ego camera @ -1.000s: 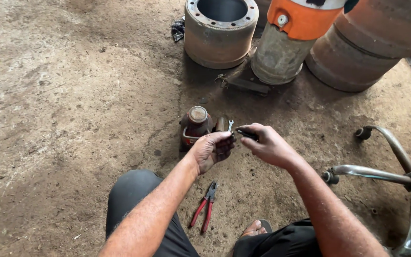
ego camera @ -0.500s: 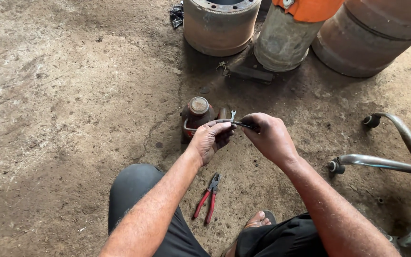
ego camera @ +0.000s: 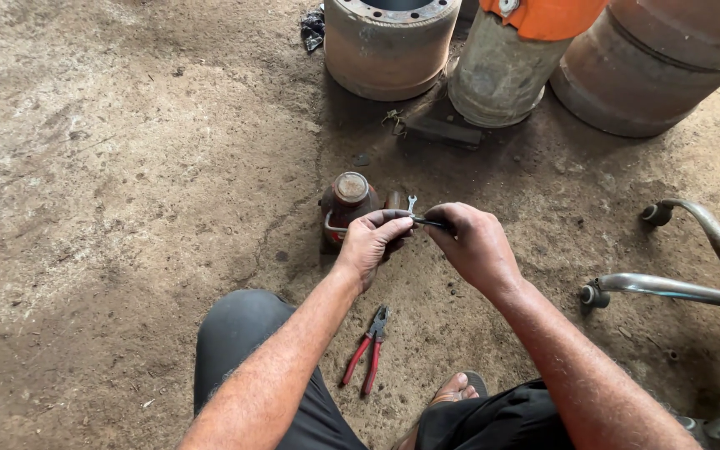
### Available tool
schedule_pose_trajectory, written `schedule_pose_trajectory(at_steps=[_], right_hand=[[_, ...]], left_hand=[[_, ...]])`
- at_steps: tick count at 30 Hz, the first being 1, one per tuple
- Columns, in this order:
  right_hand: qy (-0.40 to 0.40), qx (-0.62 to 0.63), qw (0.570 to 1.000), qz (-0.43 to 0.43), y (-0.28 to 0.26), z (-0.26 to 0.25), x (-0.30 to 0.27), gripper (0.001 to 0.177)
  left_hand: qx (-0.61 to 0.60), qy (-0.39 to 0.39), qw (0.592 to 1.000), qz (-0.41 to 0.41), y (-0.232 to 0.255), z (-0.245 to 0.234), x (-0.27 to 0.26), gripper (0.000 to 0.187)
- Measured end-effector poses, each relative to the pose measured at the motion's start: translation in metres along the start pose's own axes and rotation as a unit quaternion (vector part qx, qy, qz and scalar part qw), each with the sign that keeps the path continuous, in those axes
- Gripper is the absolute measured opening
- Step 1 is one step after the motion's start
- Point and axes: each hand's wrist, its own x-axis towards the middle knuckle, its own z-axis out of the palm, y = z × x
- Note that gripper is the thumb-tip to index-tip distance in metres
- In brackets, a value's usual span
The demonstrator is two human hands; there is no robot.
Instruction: Inspecting and cleaning a mechanical component, likely a brake part, using tools in a workshop environment.
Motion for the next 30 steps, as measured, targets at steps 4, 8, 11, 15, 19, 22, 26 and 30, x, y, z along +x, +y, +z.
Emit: schedule_pose_trajectory(at_steps=[4, 8, 11, 15, 19, 22, 26, 30], right_hand=[[-0.017, -0.028, 0.999, -0.005, 0.007, 0.005, -0.002, 0.019], [-0.013, -0.069, 0.997, -0.025, 0.010, 0.009, -0.003, 0.018], [-0.030, -0.052, 0.998, 0.004, 0.010, 0.011, -0.003, 0.018], [-0.101, 0.054, 0.984, 0.135, 0.000, 0.005, 0.001, 0.028], [-0.075, 0.063, 0.991, 0.095, 0.020, 0.011, 0.001, 0.041], [-0.051, 0.062, 0.993, 0.082, 0.023, 0.012, 0.001, 0.041], [-0.045, 0.051, 0.994, 0.090, 0.022, 0.010, 0.002, 0.039], [-0.052, 0.091, 0.988, 0.112, 0.028, 0.011, 0.002, 0.031]], left_hand=[[0.027, 0.005, 0.999, 0.017, -0.001, 0.001, 0.000, 0.017], [0.063, 0.001, 0.996, 0.060, -0.006, 0.001, 0.003, 0.017], [0.077, 0.000, 0.994, 0.084, -0.012, 0.000, 0.004, 0.017], [0.099, 0.005, 0.990, 0.101, -0.016, 0.000, 0.004, 0.016], [0.107, 0.018, 0.988, 0.106, -0.021, 0.001, 0.007, 0.017], [0.098, 0.025, 0.990, 0.101, -0.025, -0.002, 0.011, 0.017], [0.077, 0.024, 0.992, 0.098, -0.026, -0.004, 0.013, 0.015], [0.065, 0.023, 0.992, 0.102, -0.027, -0.005, 0.016, 0.015]])
